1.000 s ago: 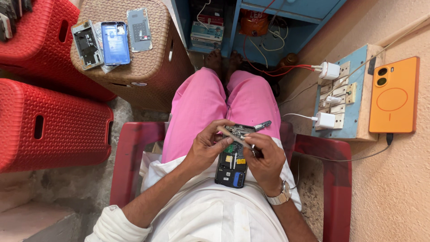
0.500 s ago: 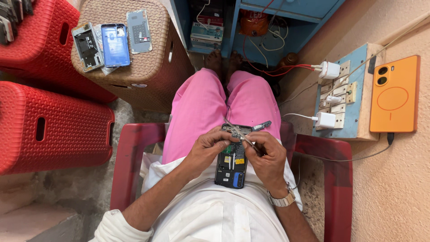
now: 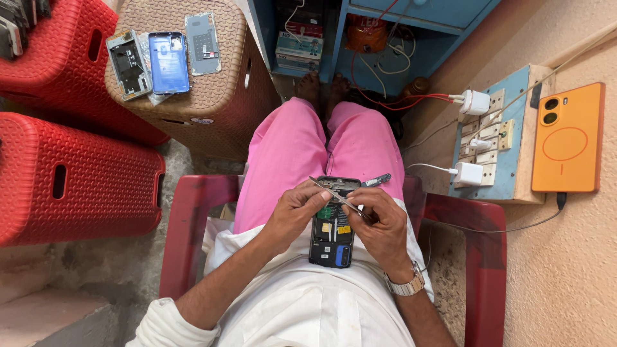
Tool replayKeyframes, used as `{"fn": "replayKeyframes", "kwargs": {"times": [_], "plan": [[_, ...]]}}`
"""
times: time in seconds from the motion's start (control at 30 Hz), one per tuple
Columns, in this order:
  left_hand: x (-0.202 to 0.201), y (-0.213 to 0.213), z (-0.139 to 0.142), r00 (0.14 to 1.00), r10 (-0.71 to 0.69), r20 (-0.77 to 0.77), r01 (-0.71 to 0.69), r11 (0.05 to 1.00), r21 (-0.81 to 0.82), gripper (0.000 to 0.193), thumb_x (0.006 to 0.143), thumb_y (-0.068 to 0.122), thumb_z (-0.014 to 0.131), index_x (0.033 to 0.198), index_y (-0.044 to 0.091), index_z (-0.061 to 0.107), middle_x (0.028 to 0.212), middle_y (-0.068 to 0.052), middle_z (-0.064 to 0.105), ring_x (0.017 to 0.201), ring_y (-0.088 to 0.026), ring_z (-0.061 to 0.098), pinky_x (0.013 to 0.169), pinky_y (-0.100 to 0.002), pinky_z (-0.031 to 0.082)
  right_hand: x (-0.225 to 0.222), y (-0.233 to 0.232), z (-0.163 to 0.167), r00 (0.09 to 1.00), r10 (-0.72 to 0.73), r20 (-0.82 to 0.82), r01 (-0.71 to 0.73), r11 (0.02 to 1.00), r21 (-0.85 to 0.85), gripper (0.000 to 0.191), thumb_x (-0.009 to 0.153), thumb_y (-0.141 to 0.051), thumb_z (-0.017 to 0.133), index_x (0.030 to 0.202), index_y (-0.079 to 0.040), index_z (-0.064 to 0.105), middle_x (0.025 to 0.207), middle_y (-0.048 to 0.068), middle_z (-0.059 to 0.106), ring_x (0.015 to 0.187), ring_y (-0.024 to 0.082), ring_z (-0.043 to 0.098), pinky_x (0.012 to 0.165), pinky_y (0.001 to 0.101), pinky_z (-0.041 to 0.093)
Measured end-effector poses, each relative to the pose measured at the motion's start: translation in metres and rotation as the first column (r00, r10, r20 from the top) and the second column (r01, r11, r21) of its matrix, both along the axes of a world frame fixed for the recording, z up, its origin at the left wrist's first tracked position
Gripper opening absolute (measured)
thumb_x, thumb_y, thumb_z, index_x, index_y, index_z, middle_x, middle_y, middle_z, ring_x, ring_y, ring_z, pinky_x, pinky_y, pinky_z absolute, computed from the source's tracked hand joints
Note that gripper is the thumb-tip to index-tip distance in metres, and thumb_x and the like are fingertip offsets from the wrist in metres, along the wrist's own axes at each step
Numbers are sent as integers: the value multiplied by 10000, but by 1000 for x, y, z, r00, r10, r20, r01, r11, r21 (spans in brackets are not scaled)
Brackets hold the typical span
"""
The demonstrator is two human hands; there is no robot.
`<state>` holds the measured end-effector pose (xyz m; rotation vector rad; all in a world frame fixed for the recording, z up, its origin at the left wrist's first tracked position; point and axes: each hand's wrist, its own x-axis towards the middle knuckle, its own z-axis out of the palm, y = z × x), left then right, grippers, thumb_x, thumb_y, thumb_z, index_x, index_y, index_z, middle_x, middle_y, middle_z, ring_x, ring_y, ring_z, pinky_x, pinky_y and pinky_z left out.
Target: The person removes the back cover of a smartphone, uses a screwdriver to loosen screws on the internal components, and then uses a metal spudger to disconnect a ribbon cable. The person then places the back cover on a nearby stool.
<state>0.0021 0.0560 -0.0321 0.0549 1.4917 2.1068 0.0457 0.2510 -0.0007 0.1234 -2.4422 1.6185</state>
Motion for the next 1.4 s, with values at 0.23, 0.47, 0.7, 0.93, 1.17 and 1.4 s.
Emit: {"fn": "replayKeyframes", "kwargs": {"times": [0.23, 0.47, 0.7, 0.93, 1.17, 1.4], "plan": [[1, -3, 5, 999, 37, 12, -37, 998, -53, 253, 1021, 193, 611, 1014, 1, 775, 958, 21, 538, 927, -71, 539, 852, -258, 457, -1, 17, -12, 992, -80, 98, 118, 859, -499, 195, 1128, -153, 525, 1044, -54, 670, 956, 32, 730, 657, 17, 490, 571, 169, 404], [0, -3, 7, 998, 37, -56, -46, 984, -173, 283, 1033, 226, 622, 975, 0, 783, 895, 17, 478, 868, -81, 482, 792, -269, 421, -8, 42, -25, 922, -290, 256, 350, 908, -230, 168, 1065, -153, 582, 1174, -48, 653, 945, 9, 691, 732, 14, 536, 617, 169, 443], [0, -2, 5, 998, 59, -33, -63, 989, -131, 281, 1023, 228, 619, 1018, -2, 781, 951, 16, 534, 924, -78, 520, 843, -255, 435, -17, 51, -43, 833, -434, 345, 355, 895, 270, 400, 902, -146, 749, 1295, -93, 694, 1110, 43, 673, 666, 121, 514, 553, 271, 478], [-4, -8, 1, 974, 226, 23, -226, 974, 3, 252, 1019, 183, 632, 1004, -32, 762, 1027, 10, 609, 899, -75, 603, 835, -255, 503, -19, 58, -49, 975, -200, 98, 158, 930, 331, 256, 924, -141, 760, 1157, -36, 742, 1120, 78, 702, 868, 156, 662, 712, 295, 541], [-19, -39, 5, 950, 307, -54, -310, 949, -58, 240, 1027, 171, 639, 1012, -30, 770, 984, 2, 638, 897, -75, 606, 825, -252, 492, -21, 60, -49, 880, -230, 416, 324, 931, -170, 214, 985, -218, 719, 1048, -16, 750, 790, -68, 621, 683, 26, 486, 581, 187, 381], [-26, -53, 12, 959, 280, 43, -273, 954, -126, 270, 1012, 199, 632, 989, -27, 777, 940, 9, 672, 889, -76, 630, 835, -251, 498, -27, 53, -25, 838, -127, 531, 374, 841, -390, 215, 982, -215, 706, 917, -11, 731, 599, -103, 451, 497, 5, 301, 442, 214, 187]]}}
